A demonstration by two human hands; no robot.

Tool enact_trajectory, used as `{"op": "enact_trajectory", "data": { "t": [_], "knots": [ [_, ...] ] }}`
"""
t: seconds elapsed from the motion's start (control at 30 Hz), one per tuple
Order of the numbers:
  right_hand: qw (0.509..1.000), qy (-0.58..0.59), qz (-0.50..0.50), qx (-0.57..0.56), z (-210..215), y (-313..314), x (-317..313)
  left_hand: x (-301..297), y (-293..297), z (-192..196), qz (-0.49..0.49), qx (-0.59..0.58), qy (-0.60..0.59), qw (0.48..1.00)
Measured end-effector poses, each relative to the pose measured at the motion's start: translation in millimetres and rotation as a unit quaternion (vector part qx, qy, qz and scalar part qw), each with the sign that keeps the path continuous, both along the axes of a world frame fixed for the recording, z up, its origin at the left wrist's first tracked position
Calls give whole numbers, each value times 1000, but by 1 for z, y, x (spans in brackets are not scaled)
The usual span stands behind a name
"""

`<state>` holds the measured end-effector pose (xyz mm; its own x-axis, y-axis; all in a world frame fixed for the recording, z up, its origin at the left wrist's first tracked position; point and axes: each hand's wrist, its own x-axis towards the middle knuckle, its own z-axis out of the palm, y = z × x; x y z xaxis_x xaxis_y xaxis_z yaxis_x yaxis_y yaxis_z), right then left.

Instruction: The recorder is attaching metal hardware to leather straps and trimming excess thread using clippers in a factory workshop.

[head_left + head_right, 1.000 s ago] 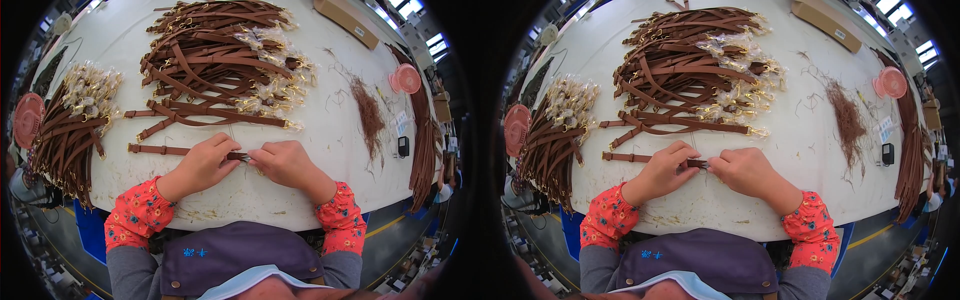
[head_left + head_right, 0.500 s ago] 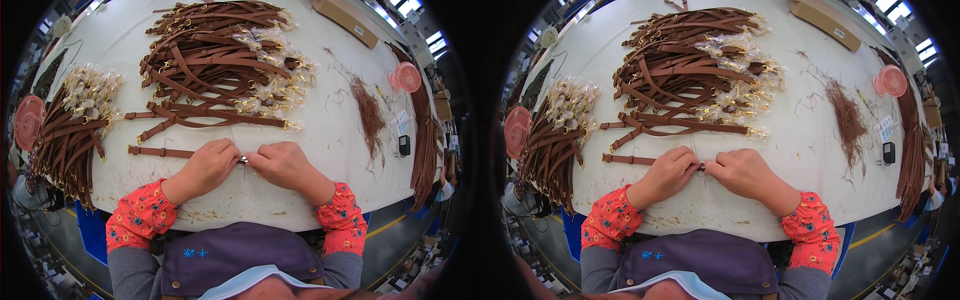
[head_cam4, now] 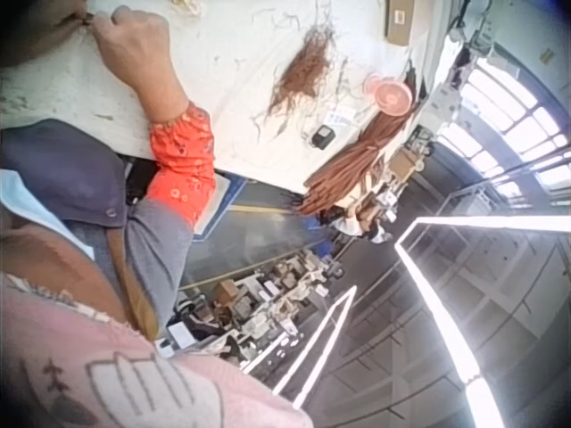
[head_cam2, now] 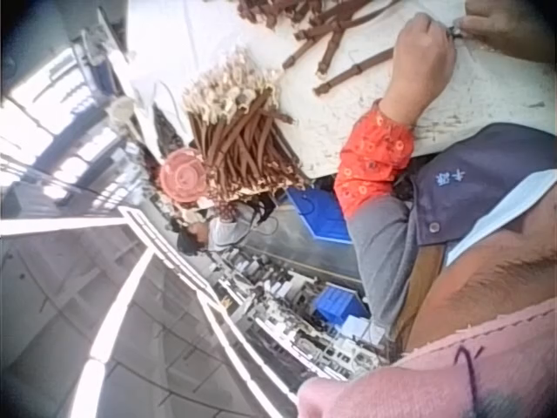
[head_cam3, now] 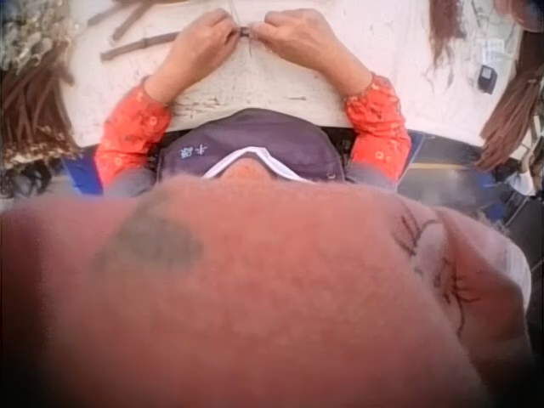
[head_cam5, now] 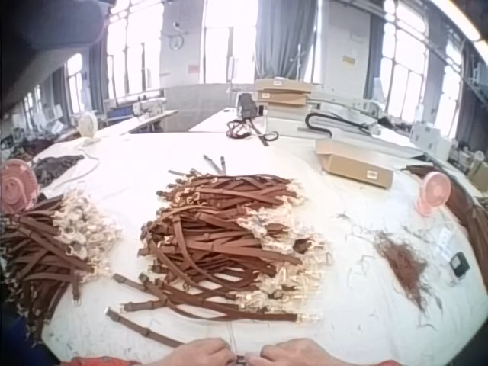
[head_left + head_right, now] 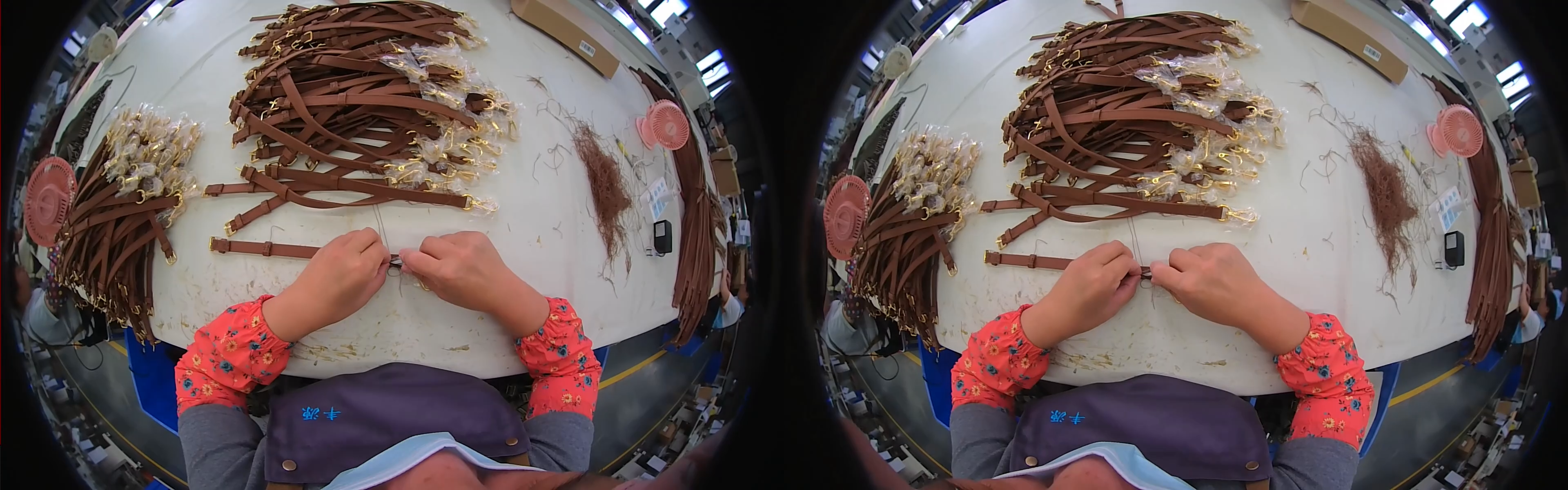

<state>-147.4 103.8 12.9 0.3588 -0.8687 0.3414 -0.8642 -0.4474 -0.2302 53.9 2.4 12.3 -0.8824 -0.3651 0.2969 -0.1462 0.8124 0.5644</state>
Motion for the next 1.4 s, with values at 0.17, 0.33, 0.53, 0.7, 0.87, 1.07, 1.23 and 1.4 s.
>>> {"op": "enact_trajectory", "data": {
  "t": [0.17,0.33,0.53,0.7,0.87,1.07,1.23,1.4],
  "knots": [
    [999,36,4,2,7,2,1,-2,-5,-2,4,61,-15,998],
    [998,55,5,10,11,3,3,-2,-7,-1,-9,70,-13,997],
    [999,21,-1,42,0,3,0,1,-9,3,-6,92,-30,995],
    [979,-154,-94,98,2,3,-5,16,-34,22,-177,195,-59,963],
    [955,-189,-101,204,19,8,-9,10,-21,14,-20,38,-24,999],
    [968,-146,-75,190,11,9,-6,6,-20,1,-34,-37,-29,998],
    [996,-25,3,81,16,8,-10,8,-19,9,-57,-175,37,982],
    [968,-155,48,191,17,10,-20,13,-26,18,-77,211,-107,969]
  ]
}}
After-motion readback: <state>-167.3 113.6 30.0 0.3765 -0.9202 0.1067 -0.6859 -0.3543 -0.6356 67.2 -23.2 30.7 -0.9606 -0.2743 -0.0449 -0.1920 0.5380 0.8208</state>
